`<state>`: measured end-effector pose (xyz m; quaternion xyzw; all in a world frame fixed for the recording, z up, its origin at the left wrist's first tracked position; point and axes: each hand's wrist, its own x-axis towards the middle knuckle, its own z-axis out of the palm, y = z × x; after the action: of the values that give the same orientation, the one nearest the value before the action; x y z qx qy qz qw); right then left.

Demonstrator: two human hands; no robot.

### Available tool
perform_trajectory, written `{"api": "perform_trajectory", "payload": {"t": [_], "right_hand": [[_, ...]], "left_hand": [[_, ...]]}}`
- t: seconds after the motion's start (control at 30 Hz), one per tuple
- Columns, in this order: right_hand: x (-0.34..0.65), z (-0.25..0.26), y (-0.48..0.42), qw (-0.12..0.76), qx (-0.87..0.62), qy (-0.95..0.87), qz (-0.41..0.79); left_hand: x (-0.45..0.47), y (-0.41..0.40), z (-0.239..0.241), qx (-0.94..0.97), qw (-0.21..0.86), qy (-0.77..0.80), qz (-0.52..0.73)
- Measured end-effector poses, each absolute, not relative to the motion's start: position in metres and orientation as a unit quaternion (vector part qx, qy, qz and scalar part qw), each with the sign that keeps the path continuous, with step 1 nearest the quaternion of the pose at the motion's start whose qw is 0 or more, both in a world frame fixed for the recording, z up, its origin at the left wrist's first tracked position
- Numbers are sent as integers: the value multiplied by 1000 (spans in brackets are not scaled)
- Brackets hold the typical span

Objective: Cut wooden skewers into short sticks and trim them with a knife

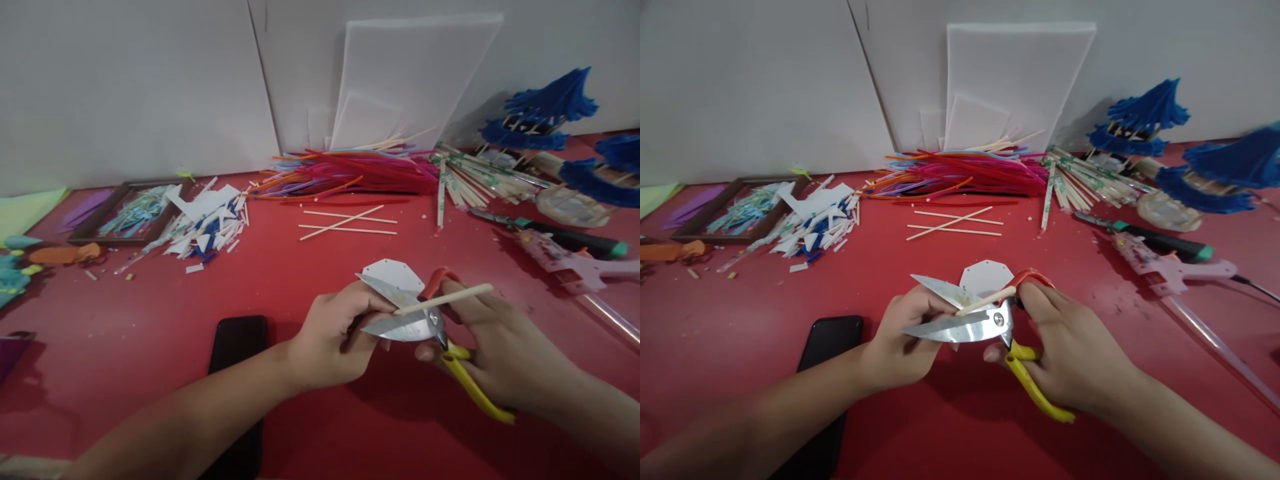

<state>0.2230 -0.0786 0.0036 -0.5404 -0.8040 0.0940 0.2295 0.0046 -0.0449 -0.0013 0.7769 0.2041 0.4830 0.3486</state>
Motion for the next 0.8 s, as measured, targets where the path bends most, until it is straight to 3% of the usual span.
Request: {"api": "perform_trajectory", "payload": {"t": [0.3,0.57,0.8], "right_hand": [[233,-15,-87,206,-538,-816,46],[234,-18,-87,205,-564,-796,71],[226,-4,-81,198,-555,-806,60]], "left_hand": [[4,-44,-1,789,331,206,475],[6,-48,-5,772,379,209,465],[4,-50,-1,794,275,244,484]]}}
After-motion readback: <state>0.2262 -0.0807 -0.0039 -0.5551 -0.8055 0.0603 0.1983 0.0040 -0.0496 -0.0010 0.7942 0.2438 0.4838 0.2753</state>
